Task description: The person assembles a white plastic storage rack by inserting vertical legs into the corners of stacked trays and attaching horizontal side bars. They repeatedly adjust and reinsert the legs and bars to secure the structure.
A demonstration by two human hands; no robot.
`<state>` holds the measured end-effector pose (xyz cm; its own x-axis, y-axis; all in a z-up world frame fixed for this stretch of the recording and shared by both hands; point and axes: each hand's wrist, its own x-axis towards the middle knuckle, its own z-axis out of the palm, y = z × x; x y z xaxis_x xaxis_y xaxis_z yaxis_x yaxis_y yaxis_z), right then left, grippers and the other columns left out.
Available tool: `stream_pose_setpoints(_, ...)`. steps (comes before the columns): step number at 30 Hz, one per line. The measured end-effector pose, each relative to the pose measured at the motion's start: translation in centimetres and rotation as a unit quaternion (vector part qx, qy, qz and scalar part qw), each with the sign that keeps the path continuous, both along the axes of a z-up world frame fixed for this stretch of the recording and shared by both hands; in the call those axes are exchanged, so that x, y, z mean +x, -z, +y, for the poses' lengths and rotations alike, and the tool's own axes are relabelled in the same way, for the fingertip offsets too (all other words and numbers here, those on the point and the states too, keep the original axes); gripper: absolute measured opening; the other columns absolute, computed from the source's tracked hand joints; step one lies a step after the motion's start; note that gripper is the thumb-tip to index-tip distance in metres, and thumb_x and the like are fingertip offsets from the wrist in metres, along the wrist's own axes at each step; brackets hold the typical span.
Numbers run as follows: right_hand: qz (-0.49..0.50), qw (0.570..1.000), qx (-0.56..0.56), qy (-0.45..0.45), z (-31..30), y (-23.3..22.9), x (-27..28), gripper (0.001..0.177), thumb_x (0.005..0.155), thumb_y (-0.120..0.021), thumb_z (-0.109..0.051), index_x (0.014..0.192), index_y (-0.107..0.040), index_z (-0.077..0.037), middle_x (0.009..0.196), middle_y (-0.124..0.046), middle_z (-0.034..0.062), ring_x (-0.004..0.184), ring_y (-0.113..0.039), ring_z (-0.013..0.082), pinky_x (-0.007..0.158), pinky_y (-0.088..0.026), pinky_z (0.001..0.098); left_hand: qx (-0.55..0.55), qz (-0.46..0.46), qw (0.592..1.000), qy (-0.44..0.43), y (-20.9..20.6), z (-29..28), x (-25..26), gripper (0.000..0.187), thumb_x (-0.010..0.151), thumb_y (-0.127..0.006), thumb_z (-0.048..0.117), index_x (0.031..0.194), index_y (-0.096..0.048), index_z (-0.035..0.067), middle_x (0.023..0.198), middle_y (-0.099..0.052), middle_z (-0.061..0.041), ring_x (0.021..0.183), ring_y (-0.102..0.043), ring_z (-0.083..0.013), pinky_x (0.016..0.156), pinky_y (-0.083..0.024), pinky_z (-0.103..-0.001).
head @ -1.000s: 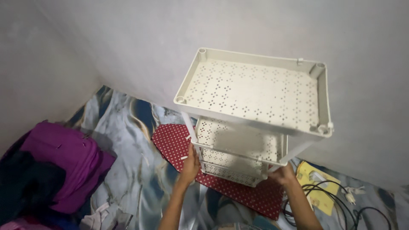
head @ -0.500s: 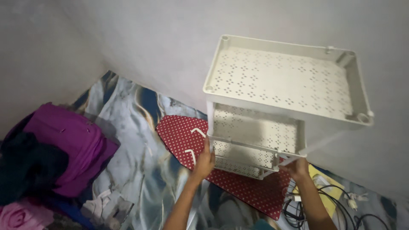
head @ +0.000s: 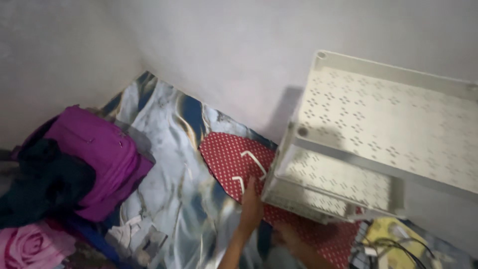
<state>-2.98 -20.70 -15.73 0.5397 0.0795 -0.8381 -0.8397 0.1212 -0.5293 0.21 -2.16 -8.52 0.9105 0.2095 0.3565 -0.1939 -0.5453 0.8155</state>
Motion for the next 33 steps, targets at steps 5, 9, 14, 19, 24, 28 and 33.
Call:
stream_pose_setpoints(5,-0.103,0.971,-0.103,-0.192,10.1,5.9,4.8,0.032,0.094,-0.062,-0.026,0.123,-0.058,-0.014,0.103,-0.064,0.0056,0.093,-0.064,0.0224,0.084,-0.056,0.0394,0.041,0.258,0.964,-0.050,10.7,3.2,-1.7,0.052,0.088,-0.061,0.012,0.138,-0.052,0.008,0.144,-0.055,-0.021,0.137,-0.050,-0.0379,0.110,-0.044,-0.047)
stream_pose_setpoints(9,-0.302,0.895,-0.198,-0.263,14.8,11.7,11.4,0.031,0.091,-0.064,-0.021,0.118,-0.060,-0.006,0.108,-0.070,0.0141,0.100,-0.068,0.0262,0.087,-0.056,0.0400,0.031,0.393,0.918,-0.052,18.6,3.2,-1.4,0.052,0.088,-0.061,0.011,0.139,-0.051,0.007,0.143,-0.056,-0.021,0.136,-0.052,-0.0373,0.108,-0.046,-0.046)
stream_pose_setpoints(14,-0.305,0.825,-0.401,-0.257,17.6,18.5,18.4,0.046,0.088,-0.069,-0.023,0.126,-0.056,0.000,0.126,-0.065,0.0224,0.120,-0.062,0.0367,0.103,-0.050,0.0450,0.026,0.438,0.897,-0.055,25.7,2.9,0.0,0.053,0.089,-0.061,0.009,0.141,-0.050,0.006,0.142,-0.057,-0.021,0.134,-0.054,-0.0366,0.106,-0.047,-0.045)
stream_pose_setpoints(19,-0.275,0.796,-0.481,-0.243,17.3,23.9,23.8,0.076,0.095,-0.058,-0.014,0.157,-0.017,0.003,0.159,-0.020,0.0318,0.143,-0.025,0.0472,0.113,-0.030,0.0566,0.001,0.447,0.892,-0.068,31.0,1.8,1.2,0.054,0.089,-0.060,0.008,0.142,-0.049,0.006,0.141,-0.059,-0.021,0.131,-0.056,-0.0359,0.104,-0.049,-0.044)
stream_pose_setpoints(24,-0.225,0.813,-0.452,-0.292,15.8,27.3,25.4,0.085,0.095,-0.057,-0.011,0.160,-0.003,-0.004,0.162,-0.006,0.0304,0.148,-0.012,0.0479,0.118,-0.020,0.0571,-0.009,0.443,0.891,-0.096,34.5,2.0,1.9,0.055,0.090,-0.060,0.006,0.143,-0.049,0.005,0.139,-0.060,-0.021,0.129,-0.059,-0.0351,0.102,-0.050,-0.043)
stream_pose_setpoints(28,-0.311,0.728,-0.534,-0.297,15.1,28.1,22.8,0.065,0.095,-0.059,-0.014,0.151,-0.030,0.002,0.148,-0.037,0.0318,0.134,-0.042,0.0473,0.112,-0.037,0.0553,-0.028,0.438,0.893,-0.104,33.9,0.8,0.8,0.055,0.090,-0.060,0.005,0.144,-0.048,0.004,0.138,-0.061,-0.021,0.128,-0.060,-0.0345,0.100,-0.051,-0.042)
stream_pose_setpoints(33,-0.333,0.678,-0.506,-0.416,15.1,25.7,19.2,0.052,0.090,-0.065,-0.025,0.132,-0.050,0.001,0.132,-0.053,0.0255,0.123,-0.053,0.0410,0.108,-0.045,0.0488,-0.045,0.379,0.916,-0.126,29.8,2.9,1.6,0.056,0.091,-0.060,0.003,0.146,-0.047,0.003,0.137,-0.063,-0.021,0.125,-0.063,-0.0338,0.098,-0.053,-0.041)
